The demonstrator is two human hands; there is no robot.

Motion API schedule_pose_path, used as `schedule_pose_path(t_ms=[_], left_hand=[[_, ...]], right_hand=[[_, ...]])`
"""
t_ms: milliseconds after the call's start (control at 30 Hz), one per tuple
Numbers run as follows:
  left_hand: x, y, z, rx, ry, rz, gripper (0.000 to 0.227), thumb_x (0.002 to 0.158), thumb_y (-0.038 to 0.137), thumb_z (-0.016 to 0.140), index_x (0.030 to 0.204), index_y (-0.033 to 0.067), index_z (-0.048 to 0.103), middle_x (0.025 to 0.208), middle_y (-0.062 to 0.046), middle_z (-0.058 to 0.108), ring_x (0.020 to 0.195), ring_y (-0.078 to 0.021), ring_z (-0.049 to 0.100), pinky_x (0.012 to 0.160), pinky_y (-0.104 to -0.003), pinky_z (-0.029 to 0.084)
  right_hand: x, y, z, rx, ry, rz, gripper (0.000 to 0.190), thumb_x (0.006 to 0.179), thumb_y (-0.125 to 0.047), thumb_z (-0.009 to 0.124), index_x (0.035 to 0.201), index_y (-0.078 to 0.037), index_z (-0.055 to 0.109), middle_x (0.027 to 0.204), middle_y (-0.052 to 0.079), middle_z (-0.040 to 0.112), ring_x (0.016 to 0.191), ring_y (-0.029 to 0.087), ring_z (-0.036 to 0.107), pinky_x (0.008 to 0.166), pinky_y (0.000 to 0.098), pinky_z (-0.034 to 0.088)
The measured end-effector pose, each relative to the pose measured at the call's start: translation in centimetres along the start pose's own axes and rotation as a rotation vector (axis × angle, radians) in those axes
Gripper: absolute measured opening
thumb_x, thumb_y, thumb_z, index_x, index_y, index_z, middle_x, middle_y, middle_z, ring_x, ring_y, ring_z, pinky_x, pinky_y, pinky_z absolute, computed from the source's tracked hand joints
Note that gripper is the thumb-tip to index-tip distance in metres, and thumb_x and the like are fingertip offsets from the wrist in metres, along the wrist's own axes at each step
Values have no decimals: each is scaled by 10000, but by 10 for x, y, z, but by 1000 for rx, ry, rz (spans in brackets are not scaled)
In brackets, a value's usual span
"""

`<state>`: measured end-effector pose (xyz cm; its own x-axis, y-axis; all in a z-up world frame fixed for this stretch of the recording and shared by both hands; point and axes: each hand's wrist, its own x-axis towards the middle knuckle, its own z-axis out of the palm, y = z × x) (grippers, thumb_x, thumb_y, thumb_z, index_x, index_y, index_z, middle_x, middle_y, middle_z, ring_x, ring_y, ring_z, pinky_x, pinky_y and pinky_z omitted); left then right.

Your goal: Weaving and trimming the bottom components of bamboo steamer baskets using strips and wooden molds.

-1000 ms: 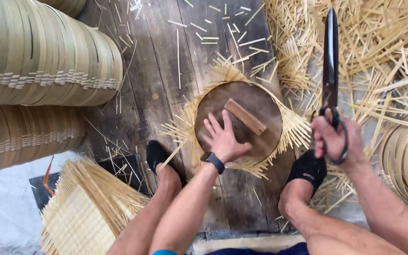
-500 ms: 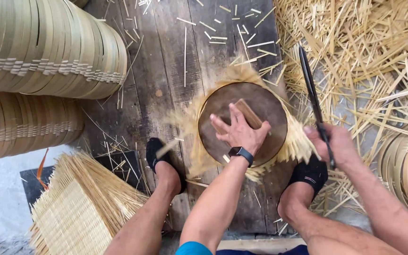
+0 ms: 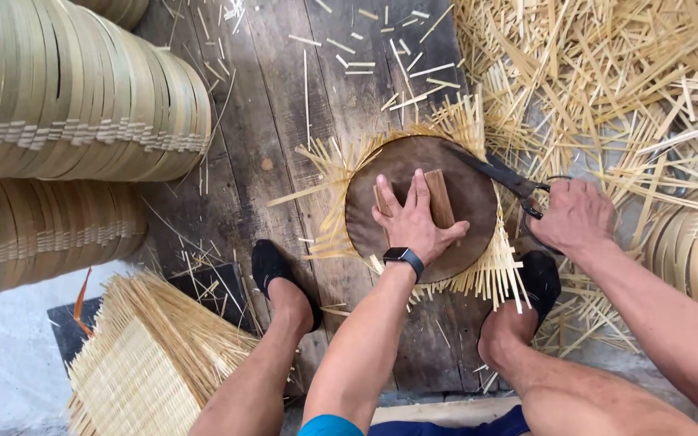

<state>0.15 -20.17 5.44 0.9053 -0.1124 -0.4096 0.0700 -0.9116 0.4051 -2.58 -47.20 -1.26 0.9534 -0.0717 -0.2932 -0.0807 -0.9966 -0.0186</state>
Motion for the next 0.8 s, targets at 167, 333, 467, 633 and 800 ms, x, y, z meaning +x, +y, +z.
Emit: schedule_pose_path(t_ms=[167,333,467,633,800], left_hand=[[-2,-1,1,45,-27,-19,1312,612,635,819,1623,131,150,1646,-44,336,1542,-468,-147,1100,-824,81],[-2,2,0,64,-19,-16,1321,607,637,821,1625,126,152,1638,-57,352,1542,-466,-157,1106,-824,82],[-4,-4,-7,74,-62,-31,1305,609,602,818,1624,117,157,1614,-63,392,1557,-472,-151,1108,-823,86],[-8,-15,-3,183,-132,204,1303,573,561,834,1619,156,171,1601,-47,415,1558,-456,-98,1121,-824,63],[-12,-17,-5,187,-106,274,1312,525,547,847,1596,176,187,1604,-24,419,1542,-454,-71,1117,-822,61]], right_hand=[[26,30,-2,-11,-461,79,477,1105,-431,370,1078,-66,677,1012,158,686,929,305,692,799,470,605],[60,7,1,-219,21,-118,631,934,-653,510,971,-56,710,915,121,637,897,251,627,796,425,528],[67,-13,3,-245,98,-181,470,810,-515,614,888,-59,694,814,96,613,761,220,608,715,376,537],[37,41,19,-63,-166,-103,404,1062,-394,479,988,-66,704,901,111,648,824,235,647,792,423,557],[36,1,13,-64,328,-172,601,761,-628,666,940,-55,681,983,137,640,981,260,617,870,410,549]])
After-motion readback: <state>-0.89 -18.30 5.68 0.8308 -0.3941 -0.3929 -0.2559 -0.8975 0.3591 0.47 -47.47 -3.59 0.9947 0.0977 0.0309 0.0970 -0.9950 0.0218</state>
